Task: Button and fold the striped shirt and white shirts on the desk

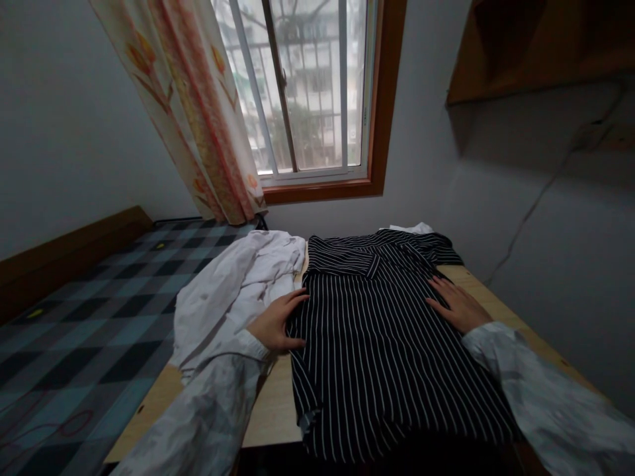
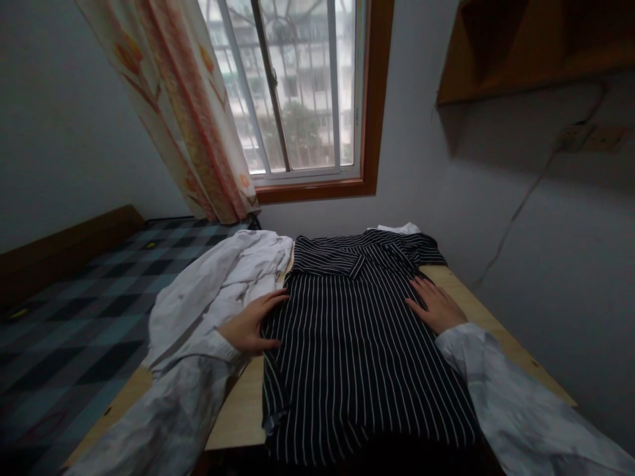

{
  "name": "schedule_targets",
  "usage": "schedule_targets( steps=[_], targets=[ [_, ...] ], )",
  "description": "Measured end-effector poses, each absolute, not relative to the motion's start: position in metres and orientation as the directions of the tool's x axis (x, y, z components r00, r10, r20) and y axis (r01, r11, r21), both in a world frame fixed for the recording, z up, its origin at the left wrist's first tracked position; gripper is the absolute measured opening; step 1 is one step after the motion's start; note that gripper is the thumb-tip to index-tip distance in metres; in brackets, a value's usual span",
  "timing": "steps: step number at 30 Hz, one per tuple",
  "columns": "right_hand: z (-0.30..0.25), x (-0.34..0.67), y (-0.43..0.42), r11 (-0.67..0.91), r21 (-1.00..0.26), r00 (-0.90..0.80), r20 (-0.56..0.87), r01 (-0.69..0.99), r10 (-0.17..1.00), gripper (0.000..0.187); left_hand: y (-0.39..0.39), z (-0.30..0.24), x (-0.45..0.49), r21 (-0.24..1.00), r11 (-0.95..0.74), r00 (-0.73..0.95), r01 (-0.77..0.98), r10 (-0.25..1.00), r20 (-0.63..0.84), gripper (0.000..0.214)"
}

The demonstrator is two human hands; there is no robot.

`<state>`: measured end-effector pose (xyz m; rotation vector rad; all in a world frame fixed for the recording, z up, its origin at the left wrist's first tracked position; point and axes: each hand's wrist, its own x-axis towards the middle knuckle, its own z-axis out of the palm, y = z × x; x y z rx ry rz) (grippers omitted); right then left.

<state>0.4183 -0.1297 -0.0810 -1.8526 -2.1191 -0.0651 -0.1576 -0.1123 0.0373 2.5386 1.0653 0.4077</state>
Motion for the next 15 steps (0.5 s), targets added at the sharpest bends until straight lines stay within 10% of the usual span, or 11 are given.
schedule_targets(
  steps=[10,15],
  targets=[
    [-0.08,0.418,-0.128,0.143,-0.187,-0.091,0.264,0.972,0.96,0.08,-0.105,0.051,-0.199,0.372,-0.584,0.664,0.722,0.735,-0.135,0.135],
    [-0.082,0.418,-0.127,0.142,-0.183,-0.089,0.27,0.973,0.959,0.082,-0.098,0.064,-0.188,0.403,-0.576,0.656,0.711,0.75,-0.086,0.094]
  ],
)
